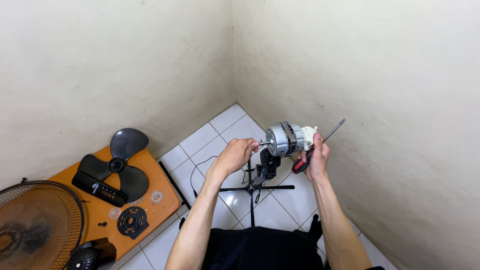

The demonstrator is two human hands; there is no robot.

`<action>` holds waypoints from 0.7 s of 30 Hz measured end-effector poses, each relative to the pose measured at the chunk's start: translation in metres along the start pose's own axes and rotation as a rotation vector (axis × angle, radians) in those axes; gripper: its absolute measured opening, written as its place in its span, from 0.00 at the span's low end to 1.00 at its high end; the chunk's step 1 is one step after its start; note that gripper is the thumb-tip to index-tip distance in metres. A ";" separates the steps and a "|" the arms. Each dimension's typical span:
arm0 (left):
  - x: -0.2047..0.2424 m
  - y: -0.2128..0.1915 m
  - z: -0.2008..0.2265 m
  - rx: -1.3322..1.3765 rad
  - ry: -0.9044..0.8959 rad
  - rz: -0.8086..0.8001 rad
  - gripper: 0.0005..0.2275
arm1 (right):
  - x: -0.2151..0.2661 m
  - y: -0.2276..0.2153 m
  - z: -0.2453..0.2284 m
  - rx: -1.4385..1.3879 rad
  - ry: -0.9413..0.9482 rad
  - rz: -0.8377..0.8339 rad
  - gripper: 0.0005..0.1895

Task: The person uses a screwdriver to remove a screw from the fan motor housing, then repeatedly attempts to fit a white plastic gear onto the motor shaft. The person rotates the motor and adjusts the gear multiple times but does not complete the assembly.

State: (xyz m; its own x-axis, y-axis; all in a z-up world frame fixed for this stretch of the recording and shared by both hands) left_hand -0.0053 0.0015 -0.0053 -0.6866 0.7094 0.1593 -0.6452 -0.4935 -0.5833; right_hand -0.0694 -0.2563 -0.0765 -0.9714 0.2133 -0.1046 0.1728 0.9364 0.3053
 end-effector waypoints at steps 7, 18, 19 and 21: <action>-0.006 0.002 0.003 0.040 -0.098 -0.064 0.17 | 0.002 -0.003 -0.001 -0.012 0.003 0.014 0.26; 0.004 0.008 0.005 -0.236 0.145 0.083 0.14 | 0.003 -0.006 0.001 0.032 0.031 -0.068 0.23; 0.004 0.006 0.006 -0.242 0.165 0.081 0.14 | 0.002 -0.007 0.000 0.005 0.026 -0.096 0.23; 0.002 0.003 0.004 -0.229 0.127 0.034 0.14 | 0.001 -0.009 -0.002 -0.049 0.017 -0.151 0.24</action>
State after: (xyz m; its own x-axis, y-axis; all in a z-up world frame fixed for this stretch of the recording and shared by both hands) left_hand -0.0100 -0.0002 -0.0033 -0.6500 0.7587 0.0436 -0.5197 -0.4019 -0.7539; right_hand -0.0727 -0.2645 -0.0773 -0.9883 0.0665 -0.1371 0.0171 0.9426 0.3335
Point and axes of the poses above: each hand's wrist, its own x-axis away from the middle knuckle, its own y-axis out of the palm, z = x × y, the point moved 3 cm from there along -x, towards the middle knuckle, and after that the axes turned 15 degrees about -z, right-handed, at the moved point
